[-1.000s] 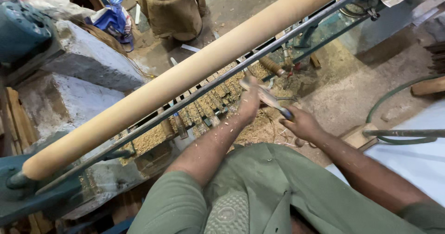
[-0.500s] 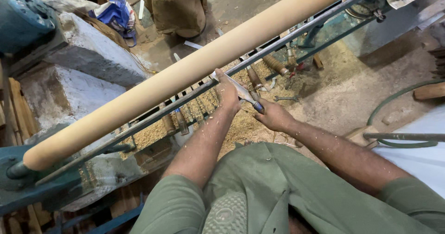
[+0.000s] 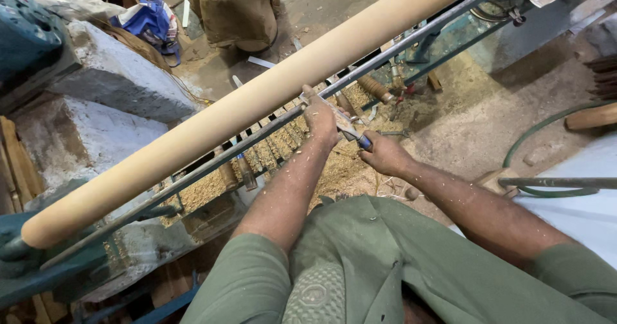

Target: The person operates a wood lathe to shape a long cylindrical wooden blank. They use a chisel to smooth the rotating wood, then switch to a metal file to refine the surface. The person briefly pauses to inspect the work before resuming filing.

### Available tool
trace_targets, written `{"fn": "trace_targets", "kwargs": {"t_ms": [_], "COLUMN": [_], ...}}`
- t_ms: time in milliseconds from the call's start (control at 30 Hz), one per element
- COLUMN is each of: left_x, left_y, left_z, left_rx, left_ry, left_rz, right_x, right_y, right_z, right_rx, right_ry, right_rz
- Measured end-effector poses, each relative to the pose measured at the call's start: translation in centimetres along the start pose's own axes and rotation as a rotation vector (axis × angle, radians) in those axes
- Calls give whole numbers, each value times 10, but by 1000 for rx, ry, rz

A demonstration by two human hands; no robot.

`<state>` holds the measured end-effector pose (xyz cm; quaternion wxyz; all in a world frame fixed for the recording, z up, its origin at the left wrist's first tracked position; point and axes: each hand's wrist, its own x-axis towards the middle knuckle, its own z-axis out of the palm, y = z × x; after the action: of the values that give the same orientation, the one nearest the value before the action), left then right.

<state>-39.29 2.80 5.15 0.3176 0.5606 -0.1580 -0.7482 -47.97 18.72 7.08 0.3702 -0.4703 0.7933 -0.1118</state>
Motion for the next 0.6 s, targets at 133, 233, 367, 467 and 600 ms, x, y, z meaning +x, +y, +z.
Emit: {"fn": "trace_targets", "kwargs": {"t_ms": [133, 233, 367, 467, 600], "left_x": [0, 0, 5, 5, 2], "left_y": [-2, -6, -11, -13, -14], "left_z": [8, 16, 29, 34, 41], "left_rx": [117, 45, 17, 94, 128], "left_ry": [-27, -12, -77, -46, -40], "left_rz": [-3, -11, -69, -9, -9], "right_x": [2, 3, 4, 7, 8], "right_y": [10, 18, 29, 34, 40], "right_z": [-1, -2, -6, -7, -11], "right_rx": [33, 32, 25, 41, 45], "right_ry": [45, 78, 113, 103, 130], "right_rz": [-22, -36, -72, -27, -33]}}
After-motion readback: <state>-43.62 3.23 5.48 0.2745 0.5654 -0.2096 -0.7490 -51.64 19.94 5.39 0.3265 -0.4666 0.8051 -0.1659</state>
